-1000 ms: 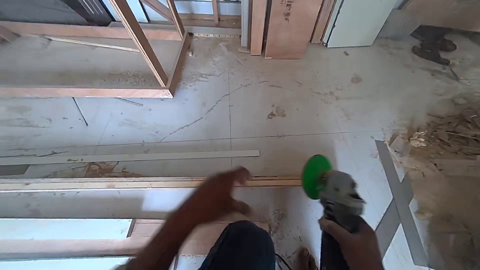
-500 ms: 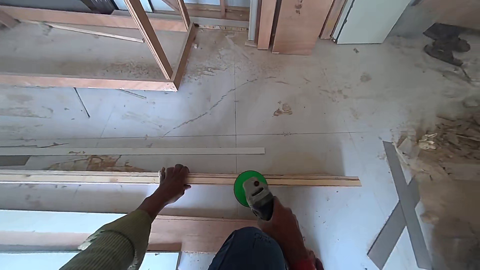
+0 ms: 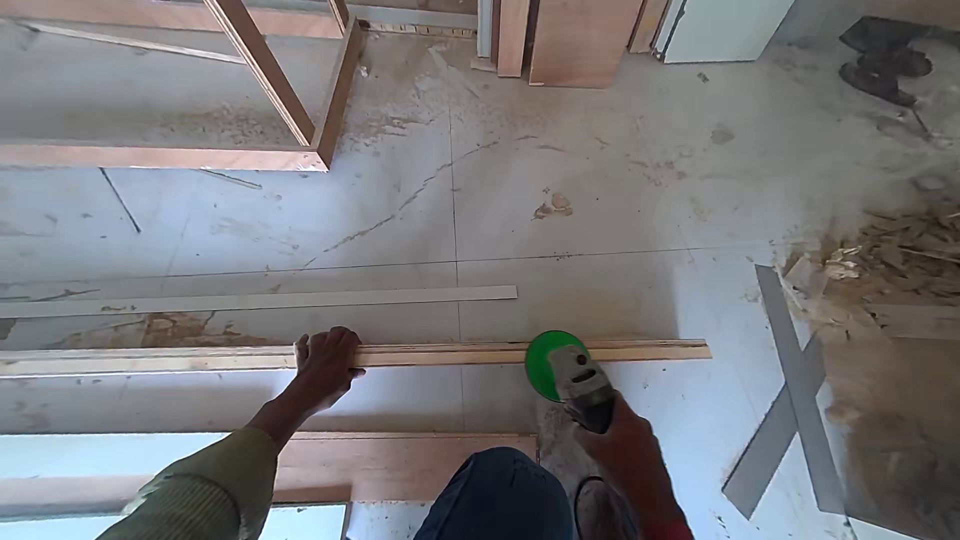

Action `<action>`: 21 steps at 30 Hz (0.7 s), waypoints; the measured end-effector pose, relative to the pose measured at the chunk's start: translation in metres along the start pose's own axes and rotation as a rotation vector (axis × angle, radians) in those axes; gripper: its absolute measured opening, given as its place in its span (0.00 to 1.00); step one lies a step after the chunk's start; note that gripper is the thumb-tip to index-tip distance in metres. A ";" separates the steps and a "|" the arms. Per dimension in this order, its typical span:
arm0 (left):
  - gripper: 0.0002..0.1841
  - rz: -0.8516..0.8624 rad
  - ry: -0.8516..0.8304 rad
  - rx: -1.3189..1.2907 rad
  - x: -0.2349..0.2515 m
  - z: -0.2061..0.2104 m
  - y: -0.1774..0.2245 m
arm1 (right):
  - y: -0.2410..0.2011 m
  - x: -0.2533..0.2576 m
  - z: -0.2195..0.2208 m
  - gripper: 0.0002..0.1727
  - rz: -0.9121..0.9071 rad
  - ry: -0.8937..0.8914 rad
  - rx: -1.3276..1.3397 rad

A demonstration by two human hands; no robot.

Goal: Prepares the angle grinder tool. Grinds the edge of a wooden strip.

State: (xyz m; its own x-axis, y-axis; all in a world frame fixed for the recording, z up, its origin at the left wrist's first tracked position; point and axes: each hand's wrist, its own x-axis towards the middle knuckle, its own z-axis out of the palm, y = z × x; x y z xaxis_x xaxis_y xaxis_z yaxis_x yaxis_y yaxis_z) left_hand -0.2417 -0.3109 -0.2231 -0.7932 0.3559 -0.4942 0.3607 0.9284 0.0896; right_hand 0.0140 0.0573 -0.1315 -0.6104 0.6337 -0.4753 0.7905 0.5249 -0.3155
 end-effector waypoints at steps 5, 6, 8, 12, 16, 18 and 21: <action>0.29 -0.024 -0.051 0.030 0.002 -0.001 0.001 | 0.001 -0.004 -0.003 0.33 -0.051 0.042 -0.014; 0.29 -0.024 -0.054 0.031 0.001 -0.002 0.001 | -0.010 -0.008 0.000 0.33 -0.075 0.000 -0.029; 0.29 -0.022 -0.056 0.035 0.001 -0.002 0.002 | -0.038 -0.014 0.006 0.34 -0.122 -0.122 -0.077; 0.29 -0.026 -0.051 0.028 -0.001 -0.004 0.002 | -0.093 -0.012 0.023 0.36 -0.220 -0.374 -0.155; 0.28 -0.017 -0.042 0.022 -0.001 -0.003 0.002 | -0.107 -0.012 0.030 0.36 -0.234 -0.415 -0.169; 0.28 -0.013 -0.021 0.011 -0.001 -0.003 0.002 | -0.102 -0.013 0.028 0.38 -0.206 -0.410 -0.173; 0.29 -0.004 -0.002 0.009 -0.002 0.000 0.002 | -0.089 -0.016 0.022 0.36 -0.161 -0.384 -0.176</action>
State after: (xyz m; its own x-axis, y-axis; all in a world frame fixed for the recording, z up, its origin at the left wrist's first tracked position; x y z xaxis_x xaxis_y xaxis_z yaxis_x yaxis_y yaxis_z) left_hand -0.2394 -0.3100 -0.2224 -0.7935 0.3520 -0.4965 0.3621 0.9287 0.0797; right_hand -0.0452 -0.0119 -0.1141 -0.6361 0.2962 -0.7125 0.6459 0.7095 -0.2817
